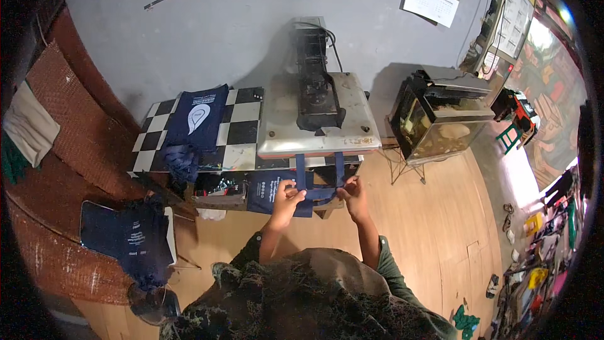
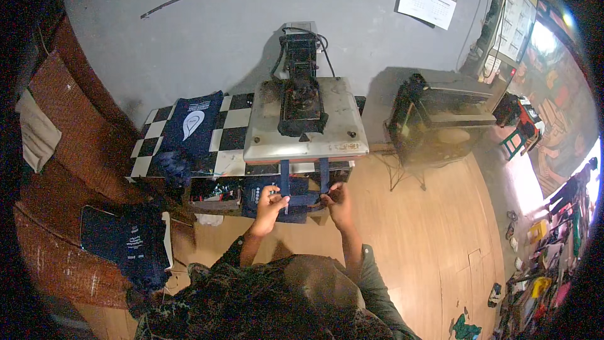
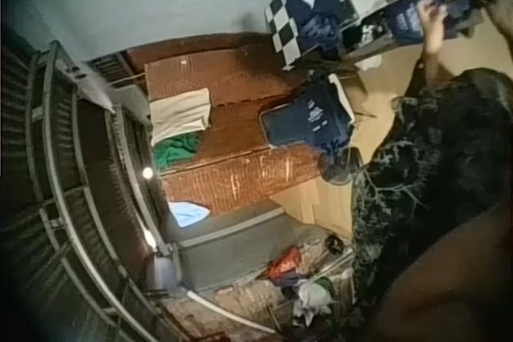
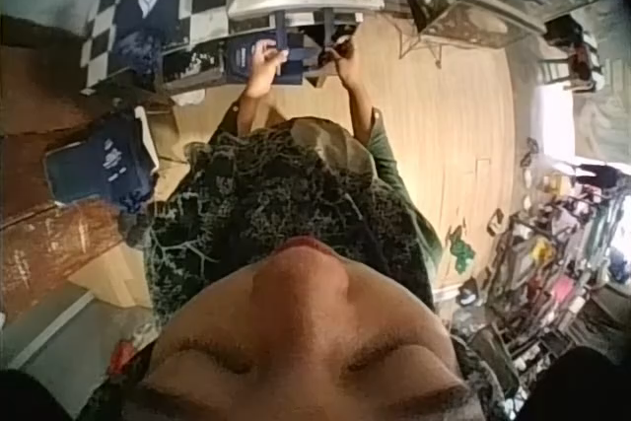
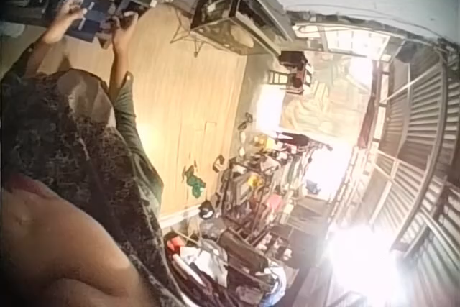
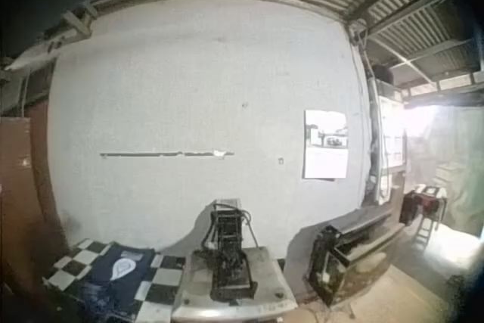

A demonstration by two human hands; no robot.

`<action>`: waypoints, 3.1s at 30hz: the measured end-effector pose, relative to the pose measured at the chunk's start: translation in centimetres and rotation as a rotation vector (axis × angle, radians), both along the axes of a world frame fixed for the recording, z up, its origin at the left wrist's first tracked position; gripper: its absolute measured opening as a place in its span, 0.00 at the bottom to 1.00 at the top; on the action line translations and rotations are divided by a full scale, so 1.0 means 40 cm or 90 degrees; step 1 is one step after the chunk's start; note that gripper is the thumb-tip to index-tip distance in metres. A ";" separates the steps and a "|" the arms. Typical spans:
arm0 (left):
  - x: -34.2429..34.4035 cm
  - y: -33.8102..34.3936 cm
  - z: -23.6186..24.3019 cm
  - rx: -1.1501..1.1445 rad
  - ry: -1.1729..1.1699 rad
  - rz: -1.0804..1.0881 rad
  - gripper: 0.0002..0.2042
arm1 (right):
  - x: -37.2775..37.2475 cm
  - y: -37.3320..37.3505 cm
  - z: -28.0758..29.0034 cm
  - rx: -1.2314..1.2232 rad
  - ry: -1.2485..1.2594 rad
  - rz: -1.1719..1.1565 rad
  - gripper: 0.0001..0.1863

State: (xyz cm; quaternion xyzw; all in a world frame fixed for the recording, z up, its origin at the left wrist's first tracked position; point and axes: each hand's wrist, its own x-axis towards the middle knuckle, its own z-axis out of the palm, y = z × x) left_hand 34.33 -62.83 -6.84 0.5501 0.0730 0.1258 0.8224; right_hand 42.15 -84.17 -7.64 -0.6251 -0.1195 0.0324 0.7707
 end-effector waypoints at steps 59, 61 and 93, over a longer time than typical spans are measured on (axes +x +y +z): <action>0.011 0.035 0.053 -0.001 0.104 -0.115 0.07 | 0.008 -0.021 0.032 0.098 0.176 0.058 0.10; 0.012 0.027 0.044 0.026 0.086 -0.106 0.07 | 0.014 -0.027 0.022 -0.059 0.076 0.059 0.07; -0.009 0.005 0.020 0.148 0.027 -0.041 0.06 | -0.010 -0.017 0.038 -0.086 0.053 0.035 0.05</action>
